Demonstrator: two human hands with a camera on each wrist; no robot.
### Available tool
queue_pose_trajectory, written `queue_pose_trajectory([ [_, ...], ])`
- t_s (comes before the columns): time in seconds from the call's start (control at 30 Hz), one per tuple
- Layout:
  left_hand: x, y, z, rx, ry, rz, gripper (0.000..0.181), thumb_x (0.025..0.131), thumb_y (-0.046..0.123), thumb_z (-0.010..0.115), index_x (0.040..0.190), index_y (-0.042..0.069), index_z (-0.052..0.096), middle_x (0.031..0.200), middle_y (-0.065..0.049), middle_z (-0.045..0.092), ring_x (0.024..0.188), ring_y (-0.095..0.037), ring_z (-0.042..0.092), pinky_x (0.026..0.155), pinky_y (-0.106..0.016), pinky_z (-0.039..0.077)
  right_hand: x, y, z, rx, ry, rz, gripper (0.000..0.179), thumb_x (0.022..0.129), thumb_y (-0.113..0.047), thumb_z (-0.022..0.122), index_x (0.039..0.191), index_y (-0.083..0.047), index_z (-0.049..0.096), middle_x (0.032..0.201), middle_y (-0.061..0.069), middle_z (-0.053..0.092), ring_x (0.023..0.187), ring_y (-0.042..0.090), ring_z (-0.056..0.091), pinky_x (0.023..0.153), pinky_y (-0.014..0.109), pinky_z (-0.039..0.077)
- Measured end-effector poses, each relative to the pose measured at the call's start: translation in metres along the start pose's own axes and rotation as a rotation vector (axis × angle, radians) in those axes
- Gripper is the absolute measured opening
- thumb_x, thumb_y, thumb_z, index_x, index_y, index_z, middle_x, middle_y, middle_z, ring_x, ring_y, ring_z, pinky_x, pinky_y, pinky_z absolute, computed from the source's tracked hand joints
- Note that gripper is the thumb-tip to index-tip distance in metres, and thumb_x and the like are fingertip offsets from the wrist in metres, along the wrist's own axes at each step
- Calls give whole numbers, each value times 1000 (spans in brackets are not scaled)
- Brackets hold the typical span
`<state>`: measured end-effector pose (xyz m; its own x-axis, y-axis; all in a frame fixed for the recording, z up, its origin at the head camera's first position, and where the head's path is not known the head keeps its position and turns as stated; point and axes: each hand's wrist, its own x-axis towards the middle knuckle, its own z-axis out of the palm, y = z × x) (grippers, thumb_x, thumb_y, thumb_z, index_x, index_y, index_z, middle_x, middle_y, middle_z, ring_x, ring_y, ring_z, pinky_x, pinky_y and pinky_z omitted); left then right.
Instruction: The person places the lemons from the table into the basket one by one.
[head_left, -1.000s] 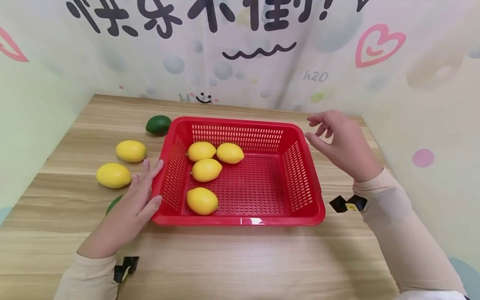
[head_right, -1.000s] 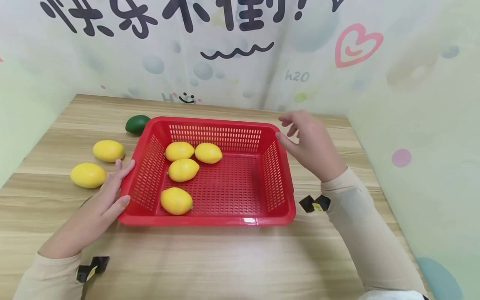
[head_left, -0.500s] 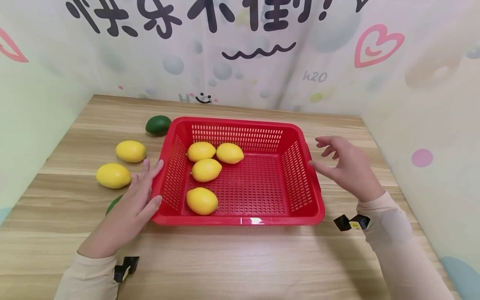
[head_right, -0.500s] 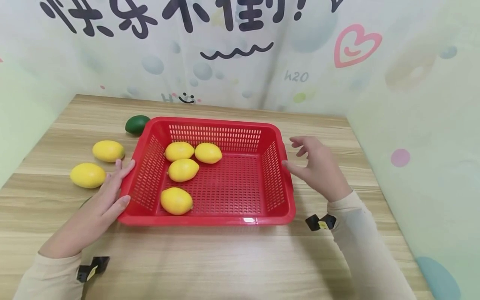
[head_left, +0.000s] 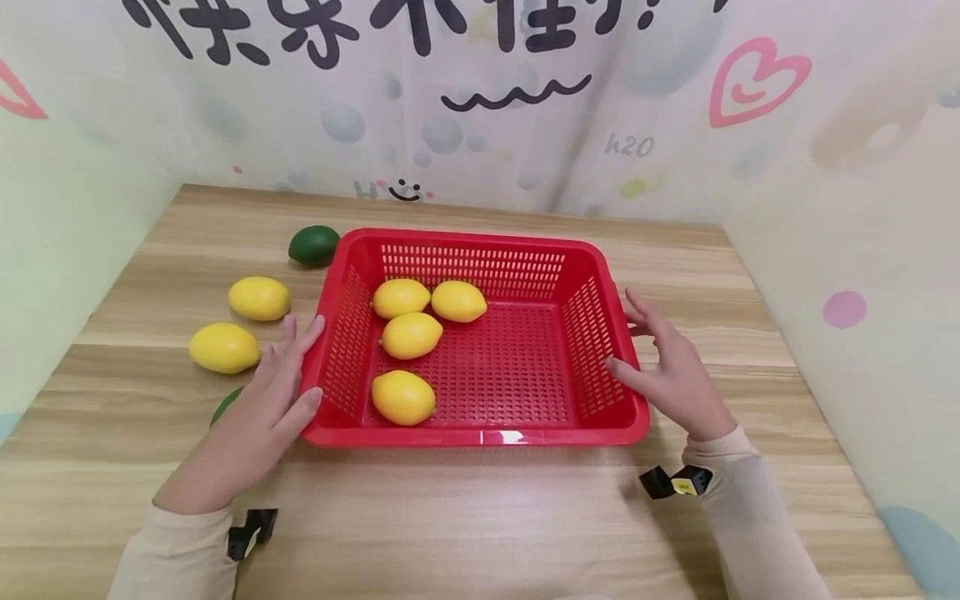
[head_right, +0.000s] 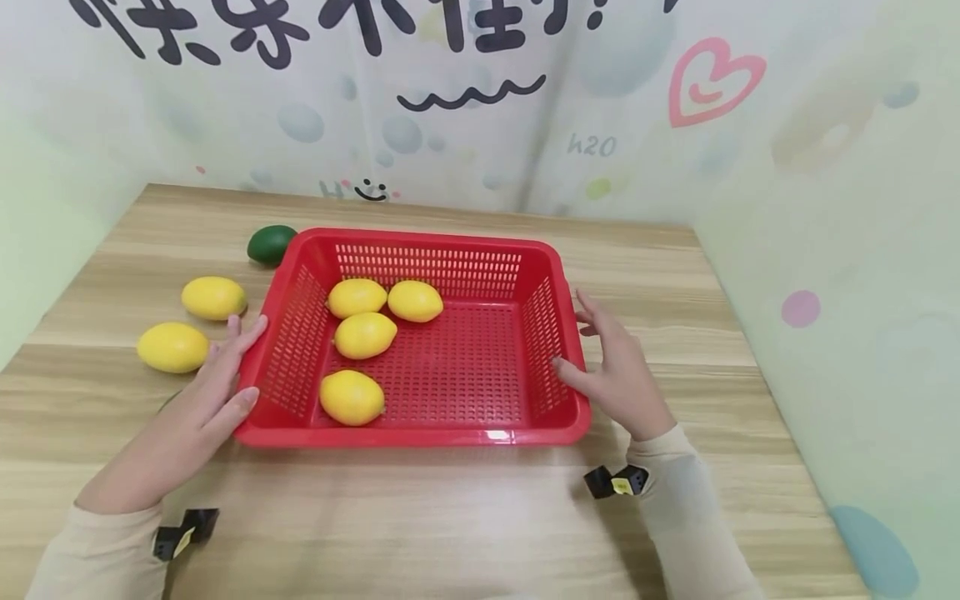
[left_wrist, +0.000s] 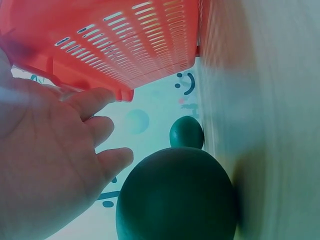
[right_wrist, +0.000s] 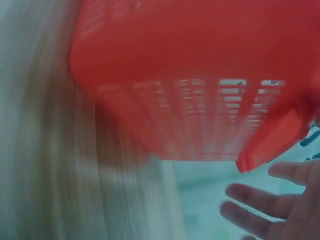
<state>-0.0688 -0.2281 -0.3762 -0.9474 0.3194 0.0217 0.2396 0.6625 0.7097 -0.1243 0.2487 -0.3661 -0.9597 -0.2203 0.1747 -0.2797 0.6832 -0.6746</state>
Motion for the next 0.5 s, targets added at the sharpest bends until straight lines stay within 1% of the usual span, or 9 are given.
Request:
queue_pose_trajectory([
  [0.03,0,-1,0,0,1,0,79,105,22,51,168,25,3,172,-11,-8,157,-40,-4,121,-68,12,-1,-1,2,23,9,12,92,87,-9,77,165,-15,27,152,18,50,123,35,54,90,52,57],
  [0.13,0,-3,2,-2,6,5,78,105,22,51,168,25,4,172,-12,-8,157,-39,-3,122,-66,10,-5,-2,6,91,4,43,98,85,-2,74,166,-22,23,159,14,40,129,37,48,75,50,63],
  [0.2,0,-4,3,-6,9,10,78,105,22,51,168,25,5,172,-12,-7,158,-39,-3,123,-65,9,-8,-3,8,136,-17,65,99,84,0,72,166,-27,22,160,12,37,131,37,45,73,44,64],
  [0.33,0,-6,5,-3,20,23,78,105,21,52,168,24,5,172,-12,-6,157,-40,-2,123,-64,8,-10,-1,13,236,-35,120,96,86,2,67,165,-35,25,156,10,40,131,34,42,73,34,62],
  [0.4,1,-6,5,10,28,28,79,105,23,53,168,25,5,172,-11,-7,157,-41,-2,121,-67,10,-10,0,15,285,-31,140,97,85,2,66,164,-37,25,154,10,41,130,33,42,75,33,62],
  [0.5,3,-7,4,55,56,64,80,104,22,56,168,23,6,173,-12,-2,157,-40,-4,122,-67,10,-9,2,18,365,-32,152,100,83,5,65,164,-37,24,155,10,40,128,33,45,77,36,62],
])
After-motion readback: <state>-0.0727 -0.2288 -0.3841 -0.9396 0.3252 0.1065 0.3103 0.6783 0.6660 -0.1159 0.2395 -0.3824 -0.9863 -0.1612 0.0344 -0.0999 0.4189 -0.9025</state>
